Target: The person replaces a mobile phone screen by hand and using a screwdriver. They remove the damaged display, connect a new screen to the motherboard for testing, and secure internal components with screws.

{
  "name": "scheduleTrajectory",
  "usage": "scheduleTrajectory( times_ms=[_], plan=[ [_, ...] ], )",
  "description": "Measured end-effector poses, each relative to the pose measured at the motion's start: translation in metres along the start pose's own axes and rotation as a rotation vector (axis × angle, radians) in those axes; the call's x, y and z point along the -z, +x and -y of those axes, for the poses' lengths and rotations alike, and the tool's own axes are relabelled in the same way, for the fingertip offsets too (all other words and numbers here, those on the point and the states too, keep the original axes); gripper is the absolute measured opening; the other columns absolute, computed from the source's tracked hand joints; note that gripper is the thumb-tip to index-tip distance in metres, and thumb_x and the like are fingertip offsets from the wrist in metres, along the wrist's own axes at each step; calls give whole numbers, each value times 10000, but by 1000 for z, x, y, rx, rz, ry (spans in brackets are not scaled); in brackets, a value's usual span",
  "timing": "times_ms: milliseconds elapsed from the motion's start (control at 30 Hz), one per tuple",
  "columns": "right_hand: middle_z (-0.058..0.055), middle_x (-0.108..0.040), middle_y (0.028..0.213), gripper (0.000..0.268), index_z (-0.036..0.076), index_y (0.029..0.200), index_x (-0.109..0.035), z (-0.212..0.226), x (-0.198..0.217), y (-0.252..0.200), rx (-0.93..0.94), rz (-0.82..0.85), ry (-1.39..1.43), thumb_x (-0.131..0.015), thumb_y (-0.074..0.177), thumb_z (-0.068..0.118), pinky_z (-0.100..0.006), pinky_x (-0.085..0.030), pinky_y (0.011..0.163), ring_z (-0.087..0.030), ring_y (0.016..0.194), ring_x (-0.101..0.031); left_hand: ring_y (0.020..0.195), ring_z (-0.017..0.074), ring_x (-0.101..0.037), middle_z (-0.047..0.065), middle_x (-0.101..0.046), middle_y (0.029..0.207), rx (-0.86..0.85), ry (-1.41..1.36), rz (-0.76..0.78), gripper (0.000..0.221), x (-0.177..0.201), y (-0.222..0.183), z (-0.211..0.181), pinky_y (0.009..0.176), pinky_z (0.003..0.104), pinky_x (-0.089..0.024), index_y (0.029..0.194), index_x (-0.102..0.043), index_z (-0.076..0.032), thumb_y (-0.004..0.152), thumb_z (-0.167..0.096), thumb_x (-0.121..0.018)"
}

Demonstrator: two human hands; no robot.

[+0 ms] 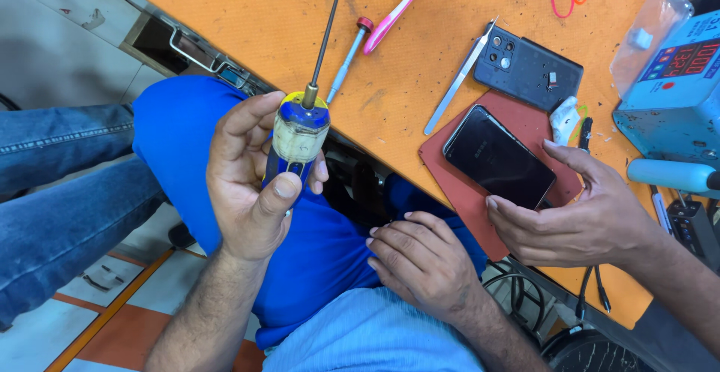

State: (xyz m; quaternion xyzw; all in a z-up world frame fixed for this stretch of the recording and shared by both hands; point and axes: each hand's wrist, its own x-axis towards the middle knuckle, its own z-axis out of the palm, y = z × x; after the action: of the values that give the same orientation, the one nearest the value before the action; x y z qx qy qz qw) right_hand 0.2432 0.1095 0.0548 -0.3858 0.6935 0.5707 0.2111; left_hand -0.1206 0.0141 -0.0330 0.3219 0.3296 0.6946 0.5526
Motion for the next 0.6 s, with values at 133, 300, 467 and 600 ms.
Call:
scheduleTrajectory(
  times_ms=[133,300,467,600],
  plan=[
    [-220,-541,1232,876,-178,1211,-460,10,-4,4,178,-3,-348,-940,699,347,-339,-473,993,-302,1233,-515,895,157,-692,148,-627,1256,15,61,1,675,-1,0,1,713,269,-610,1485,-439,-8,1005,-284,-825],
    [-238,-559,1221,780,-131,1193,-529,8,-4,-3,-93,-126,92,-983,633,166,-381,-450,1002,-311,1217,-526,1003,142,-698,131,-647,1256,15,178,10,589,-5,1,1,874,270,-617,1473,-447,-7,1021,-141,-800],
    [-215,-621,1188,721,-109,1154,-582,14,-4,-4,-103,-198,89,-971,596,130,-392,-472,997,-309,1179,-585,1154,121,-666,109,-637,1312,26,327,34,588,-12,6,3,1004,271,-579,1484,-459,-11,990,-25,-776],
    [-173,-665,1144,700,-73,1131,-635,34,-1,-5,-11,-214,-134,-963,566,179,-394,-500,963,-281,1128,-629,1212,117,-644,100,-593,1323,-4,456,66,570,-18,9,2,1070,262,-542,1457,-494,-12,968,16,-784]
  ],
)
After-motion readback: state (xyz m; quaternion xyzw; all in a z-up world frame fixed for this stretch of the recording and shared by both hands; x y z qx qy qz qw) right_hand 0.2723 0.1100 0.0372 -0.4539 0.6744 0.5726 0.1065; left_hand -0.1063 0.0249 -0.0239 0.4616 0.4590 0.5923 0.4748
